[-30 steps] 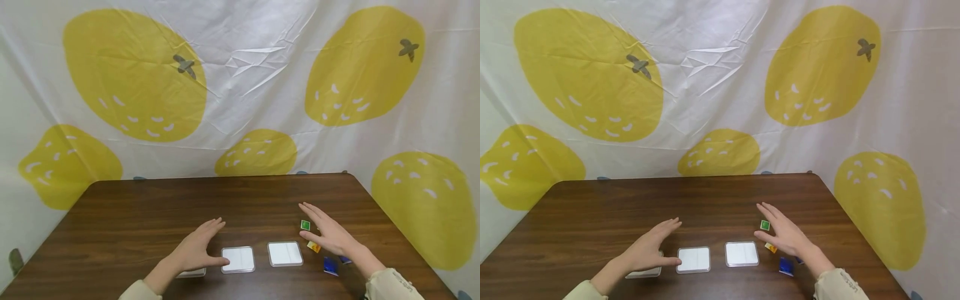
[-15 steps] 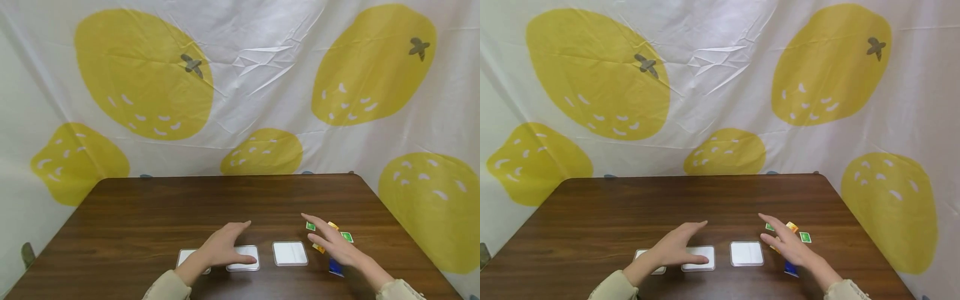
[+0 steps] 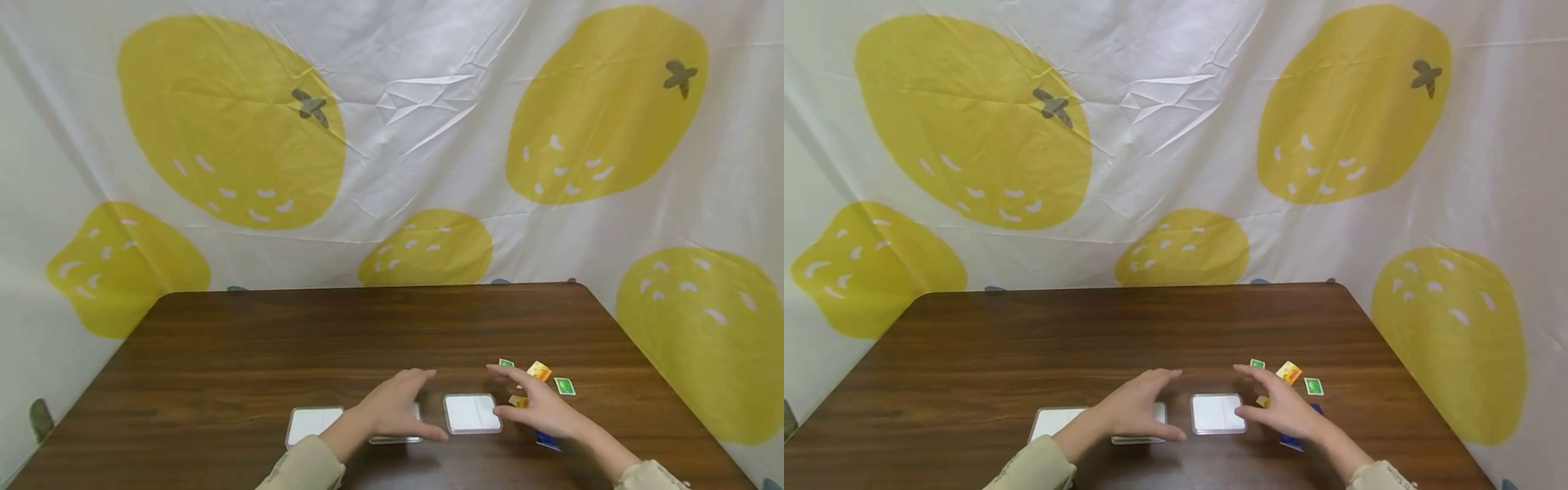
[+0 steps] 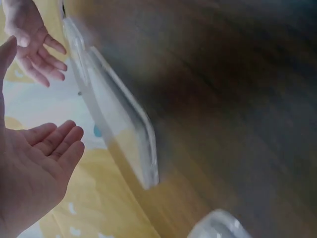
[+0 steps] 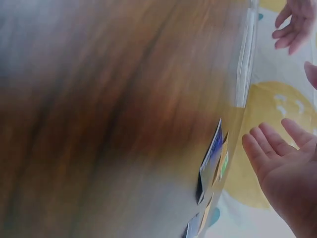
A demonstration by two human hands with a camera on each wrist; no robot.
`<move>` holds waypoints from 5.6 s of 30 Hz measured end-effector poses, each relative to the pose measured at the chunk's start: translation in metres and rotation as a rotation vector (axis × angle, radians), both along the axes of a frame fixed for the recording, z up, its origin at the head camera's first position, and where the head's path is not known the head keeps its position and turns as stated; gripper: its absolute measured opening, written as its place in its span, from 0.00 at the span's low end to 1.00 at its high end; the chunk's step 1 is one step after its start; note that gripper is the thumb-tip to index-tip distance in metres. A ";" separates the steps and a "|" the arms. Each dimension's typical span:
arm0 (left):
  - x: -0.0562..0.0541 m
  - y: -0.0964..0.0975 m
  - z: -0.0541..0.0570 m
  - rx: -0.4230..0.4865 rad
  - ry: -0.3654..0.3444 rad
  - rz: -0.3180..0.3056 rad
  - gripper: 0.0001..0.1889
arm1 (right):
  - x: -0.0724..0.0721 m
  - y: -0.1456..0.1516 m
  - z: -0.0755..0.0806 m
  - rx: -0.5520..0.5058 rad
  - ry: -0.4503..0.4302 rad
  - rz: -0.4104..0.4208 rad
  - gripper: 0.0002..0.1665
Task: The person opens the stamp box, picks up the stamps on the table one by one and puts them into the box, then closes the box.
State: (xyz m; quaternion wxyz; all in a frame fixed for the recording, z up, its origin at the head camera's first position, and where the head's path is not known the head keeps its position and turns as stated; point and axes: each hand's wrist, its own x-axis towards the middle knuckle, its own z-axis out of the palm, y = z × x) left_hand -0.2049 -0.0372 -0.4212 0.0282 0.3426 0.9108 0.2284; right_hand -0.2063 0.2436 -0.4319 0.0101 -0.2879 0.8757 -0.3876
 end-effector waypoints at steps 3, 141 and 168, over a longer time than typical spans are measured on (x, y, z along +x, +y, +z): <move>-0.001 0.007 -0.003 -0.002 -0.023 -0.032 0.49 | 0.001 -0.001 -0.002 -0.030 -0.012 0.039 0.35; -0.001 0.044 -0.020 0.059 -0.012 0.238 0.27 | -0.086 -0.011 0.007 0.102 -0.119 0.030 0.38; 0.019 -0.059 -0.020 0.349 -0.014 0.158 0.33 | -0.041 -0.046 0.007 -0.068 -0.204 0.154 0.33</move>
